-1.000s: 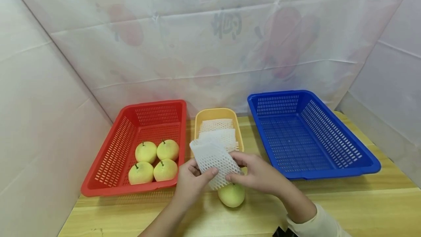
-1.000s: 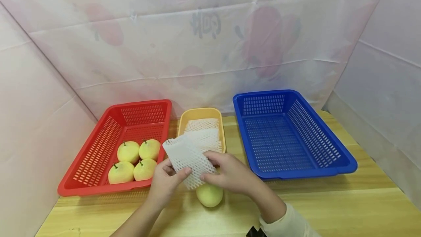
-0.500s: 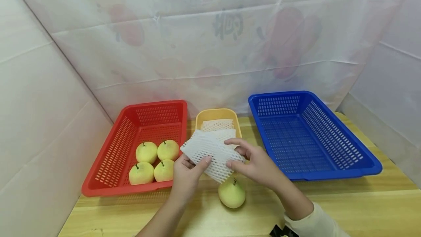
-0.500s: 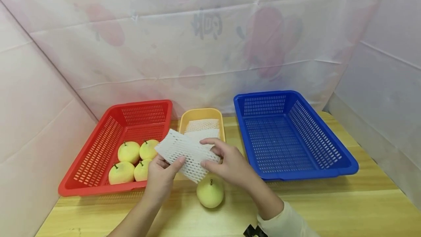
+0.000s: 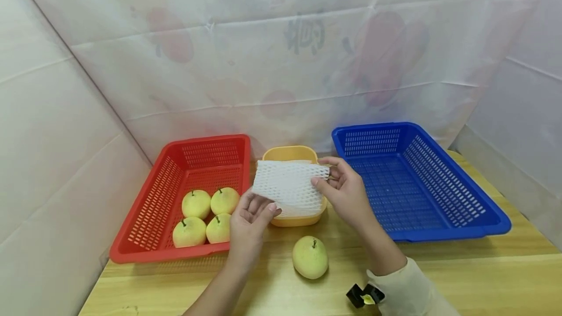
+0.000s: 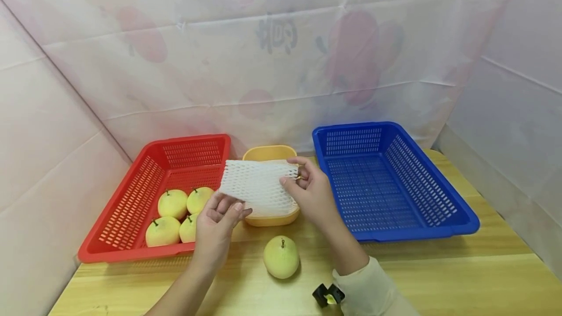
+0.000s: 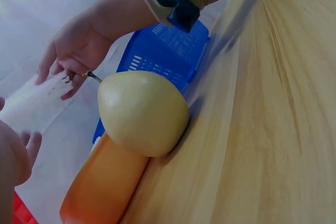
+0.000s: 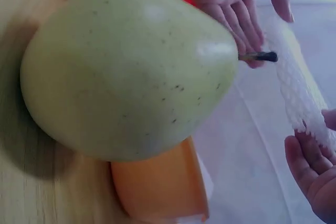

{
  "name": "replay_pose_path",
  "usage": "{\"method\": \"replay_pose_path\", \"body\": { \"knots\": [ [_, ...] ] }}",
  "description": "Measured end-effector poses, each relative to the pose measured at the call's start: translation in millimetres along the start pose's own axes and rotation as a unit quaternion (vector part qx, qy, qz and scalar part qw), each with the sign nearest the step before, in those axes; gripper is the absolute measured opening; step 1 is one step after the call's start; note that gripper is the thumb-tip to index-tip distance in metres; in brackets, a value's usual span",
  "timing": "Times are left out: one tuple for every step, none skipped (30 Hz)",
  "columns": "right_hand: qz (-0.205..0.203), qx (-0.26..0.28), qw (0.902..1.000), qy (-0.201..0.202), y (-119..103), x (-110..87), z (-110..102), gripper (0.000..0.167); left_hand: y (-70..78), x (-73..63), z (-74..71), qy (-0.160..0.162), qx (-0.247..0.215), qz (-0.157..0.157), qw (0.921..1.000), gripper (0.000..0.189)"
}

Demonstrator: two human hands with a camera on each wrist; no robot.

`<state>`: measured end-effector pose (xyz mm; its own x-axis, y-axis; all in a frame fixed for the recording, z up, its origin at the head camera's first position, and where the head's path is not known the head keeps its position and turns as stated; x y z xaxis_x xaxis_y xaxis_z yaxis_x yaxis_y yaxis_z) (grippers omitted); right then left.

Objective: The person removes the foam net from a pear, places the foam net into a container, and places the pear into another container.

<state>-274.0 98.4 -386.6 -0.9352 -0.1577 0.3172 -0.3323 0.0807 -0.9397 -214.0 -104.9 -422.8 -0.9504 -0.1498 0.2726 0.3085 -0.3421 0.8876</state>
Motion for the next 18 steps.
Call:
{"method": "replay_pose_path", "body": {
  "knots": [
    [0.002, -0.011, 0.9999, 0.008, 2.2, 1.4, -0.9, 0.04, 0.5, -0.3, -0.1, 0.003, 0.009, 0.002, 1.0, 0.058],
    [0.003, -0.021, 0.9997, 0.015, 5.0, 3.0, -1.5, 0.039, 1.0, -0.7, -0.4, 0.005, 0.02, 0.006, 0.9998, 0.063],
    [0.004, -0.036, 0.9991, 0.02, 7.8, 4.2, -1.8, 0.038, 1.6, -1.0, -0.6, 0.007, 0.033, 0.012, 0.9993, 0.068],
    [0.005, -0.051, 0.9984, 0.024, 10.4, 5.3, -1.9, 0.037, 2.1, -1.6, -0.8, 0.01, 0.048, 0.019, 0.9986, 0.071],
    [0.005, -0.067, 0.9974, 0.027, 12.7, 6.1, -1.7, 0.037, 2.5, -2.2, -0.9, 0.01, 0.062, 0.025, 0.9977, 0.073],
    [0.004, -0.084, 0.996, 0.03, 14.5, 6.7, -1.1, 0.036, 2.8, -2.7, -0.7, 0.01, 0.077, 0.033, 0.9965, 0.074],
    [0.003, -0.098, 0.9947, 0.033, 16.1, 7.4, -0.6, 0.035, 2.7, -3.2, -0.3, 0.007, 0.094, 0.041, 0.9947, 0.074],
    [0.003, -0.11, 0.9933, 0.035, 17.2, 7.7, 0.3, 0.034, 2.6, -3.8, 0.4, 0.002, 0.106, 0.049, 0.9931, 0.074],
    [0.002, -0.122, 0.9919, 0.037, 17.7, 7.8, 1.4, 0.034, 2.1, -4.5, 1.2, -0.004, 0.121, 0.053, 0.9912, 0.073],
    [0.002, -0.13, 0.9909, 0.036, 18.3, 7.8, 2.8, 0.034, 1.0, -5.2, 2.1, -0.011, 0.141, 0.054, 0.9884, 0.073],
    [0.002, -0.138, 0.9899, 0.035, 18.8, 7.7, 4.1, 0.034, -0.3, -5.8, 3.2, -0.021, 0.164, 0.052, 0.9849, 0.074],
    [0.002, -0.146, 0.9888, 0.033, 19.5, 7.6, 5.7, 0.034, -2.1, -6.5, 4.2, -0.03, 0.193, 0.05, 0.9795, 0.075],
    [0.003, -0.152, 0.9879, 0.03, 20.1, 7.5, 7.2, 0.034, -4.1, -7.2, 5.4, -0.04, 0.224, 0.049, 0.9726, 0.076],
    [0.001, -0.163, 0.9863, 0.027, 21.4, 7.5, 8.6, 0.034, -6.2, -8.1, 6.6, -0.051, 0.254, 0.046, 0.9647, 0.077],
    [-0.001, -0.176, 0.9842, 0.024, 23.1, 7.6, 9.8, 0.034, -9.0, -8.7, 7.7, -0.062, 0.289, 0.045, 0.9543, 0.079],
    [-0.003, -0.188, 0.9819, 0.023, 24.9, 7.8, 10.8, 0.034, -11.4, -9.2, 8.8, -0.074, 0.324, 0.046, 0.9421, 0.08],
    [-0.006, -0.199, 0.9796, 0.023, 26.7, 8.1, 11.4, 0.034, -13.9, -9.4, 9.9, -0.085, 0.359, 0.049, 0.9283, 0.081],
    [-0.009, -0.211, 0.9772, 0.024, 28.3, 8.5, 11.8, 0.033, -16.5, -9.2, 10.8, -0.097, 0.393, 0.055, 0.9128, 0.082]
  ]
}}
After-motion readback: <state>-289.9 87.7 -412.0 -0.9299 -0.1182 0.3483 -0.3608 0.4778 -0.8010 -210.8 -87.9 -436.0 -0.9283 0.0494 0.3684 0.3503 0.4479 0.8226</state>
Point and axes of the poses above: each hand's wrist, its own x-axis towards the middle knuckle, its own z-axis out of the palm, y = z × x, the point moved 3 cm from there along x, towards the middle knuckle, and after that the axes turned 2 degrees about z, right-handed, at the moved point
